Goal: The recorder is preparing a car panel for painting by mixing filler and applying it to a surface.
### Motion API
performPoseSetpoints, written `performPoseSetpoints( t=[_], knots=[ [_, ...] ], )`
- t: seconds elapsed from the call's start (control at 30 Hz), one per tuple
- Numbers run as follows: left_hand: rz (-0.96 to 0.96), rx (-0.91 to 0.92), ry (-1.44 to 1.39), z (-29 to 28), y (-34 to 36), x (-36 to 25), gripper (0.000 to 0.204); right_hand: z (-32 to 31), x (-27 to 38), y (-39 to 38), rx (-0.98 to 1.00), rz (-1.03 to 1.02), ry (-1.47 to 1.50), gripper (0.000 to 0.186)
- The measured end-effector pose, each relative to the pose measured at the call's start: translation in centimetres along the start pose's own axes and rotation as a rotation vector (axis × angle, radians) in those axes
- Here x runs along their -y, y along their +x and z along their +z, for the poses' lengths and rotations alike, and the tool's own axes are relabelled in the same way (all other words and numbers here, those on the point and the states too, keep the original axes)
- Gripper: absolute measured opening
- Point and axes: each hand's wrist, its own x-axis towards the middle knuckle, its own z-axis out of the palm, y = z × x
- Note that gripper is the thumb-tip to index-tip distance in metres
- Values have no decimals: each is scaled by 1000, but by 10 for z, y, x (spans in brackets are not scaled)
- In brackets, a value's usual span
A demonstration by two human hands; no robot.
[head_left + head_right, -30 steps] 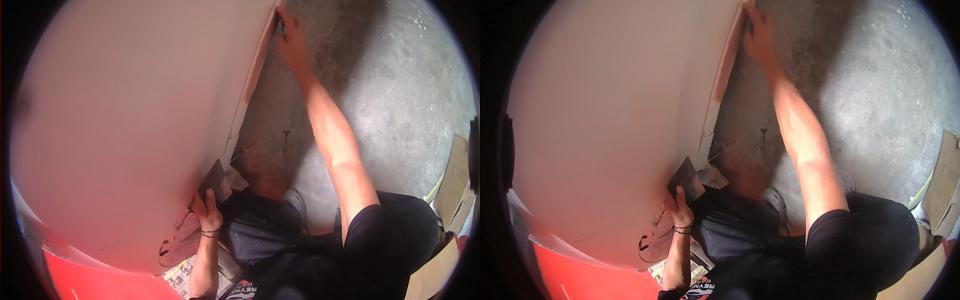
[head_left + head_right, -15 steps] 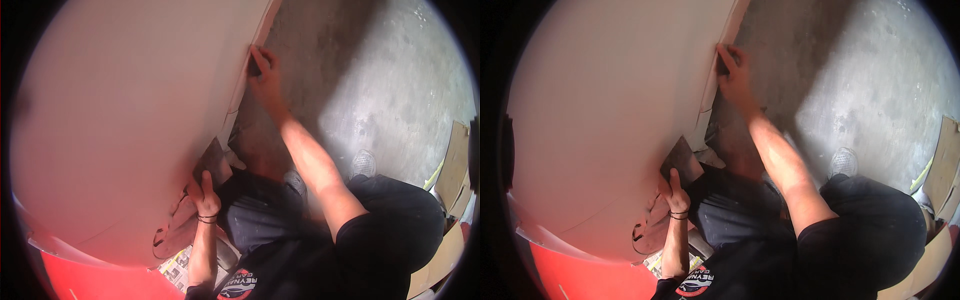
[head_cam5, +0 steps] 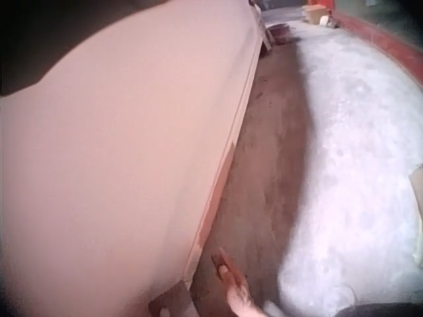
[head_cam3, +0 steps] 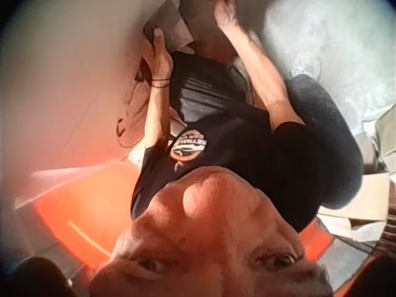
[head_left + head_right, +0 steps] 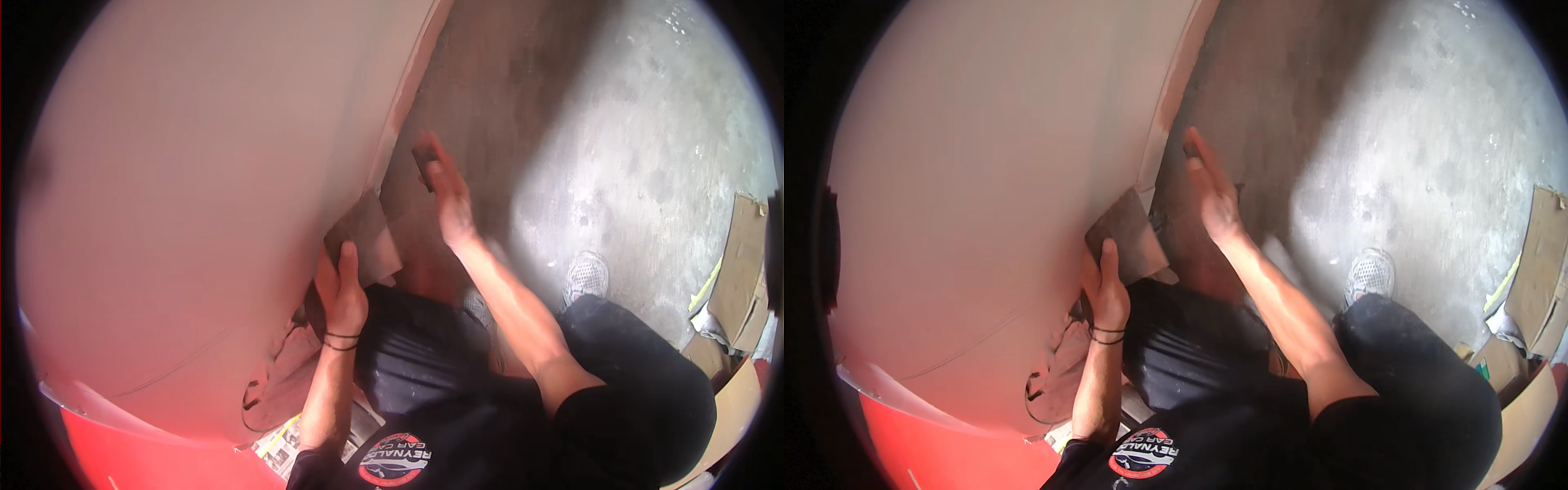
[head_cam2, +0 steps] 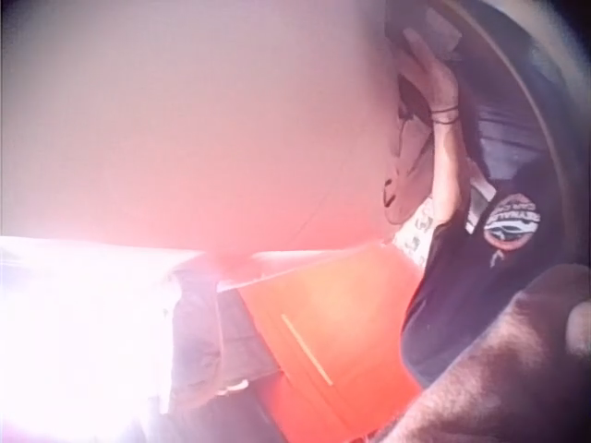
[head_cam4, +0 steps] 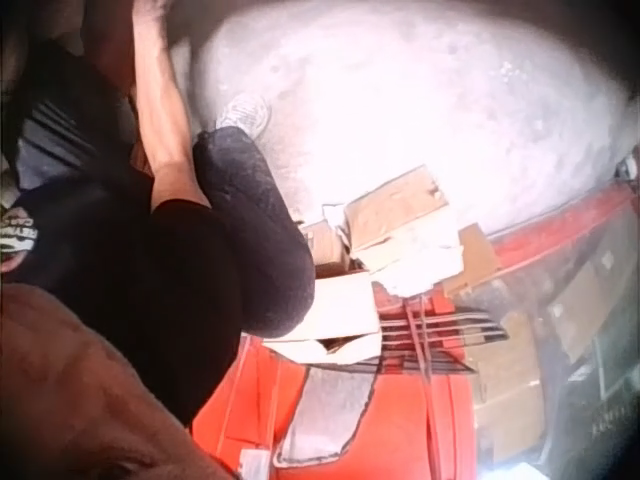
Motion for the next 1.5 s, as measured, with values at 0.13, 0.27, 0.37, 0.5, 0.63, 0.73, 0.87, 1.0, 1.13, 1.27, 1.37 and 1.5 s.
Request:
performPoseSetpoints(
  t=[0.13, 0.27, 0.37, 0.5, 0.63, 0.73, 0.87, 1.0, 1.13, 1.27, 1.37, 1.5],
  knots=[
    [-162, -152, -524, 66, 58, -16, 55, -15, 74, 7, 118, -157, 51, 56],
    [-531, 104, -1060, 95, 112, -60, 47, -21, 143, -1, 320, -432, -219, 39],
    [-521, 266, -1128, 108, 137, -71, 41, -31, 152, 6, 328, -702, -482, 42],
    [-436, 319, -1073, 112, 147, -98, 39, -49, 163, 18, 280, -740, -621, 47],
    [-401, 239, -857, 101, 148, -132, 38, -75, 159, 28, 244, -661, -708, 49],
    [-314, 261, -797, 85, 156, -134, 42, -94, 146, 34, 163, -618, -838, 43],
    [267, 285, -4, 74, 152, -164, 40, -61, 182, 35, 59, -695, -830, 42],
    [576, 109, 112, 61, 146, -202, 32, -6, 193, 36, 245, -791, -732, 43],
    [423, -218, -200, 31, 122, -215, 36, -37, 162, 63, 385, -543, -520, 46],
    [268, -160, -159, -11, 57, -166, 46, -67, 152, 131, 48, -156, 83, 58],
    [-48, 20, -106, -52, -8, -88, 59, -92, 149, 205, -127, -198, -204, 58],
    [-205, -170, 107, -72, -73, 10, 58, -99, 138, 285, -65, -342, -381, 58]
  ],
)
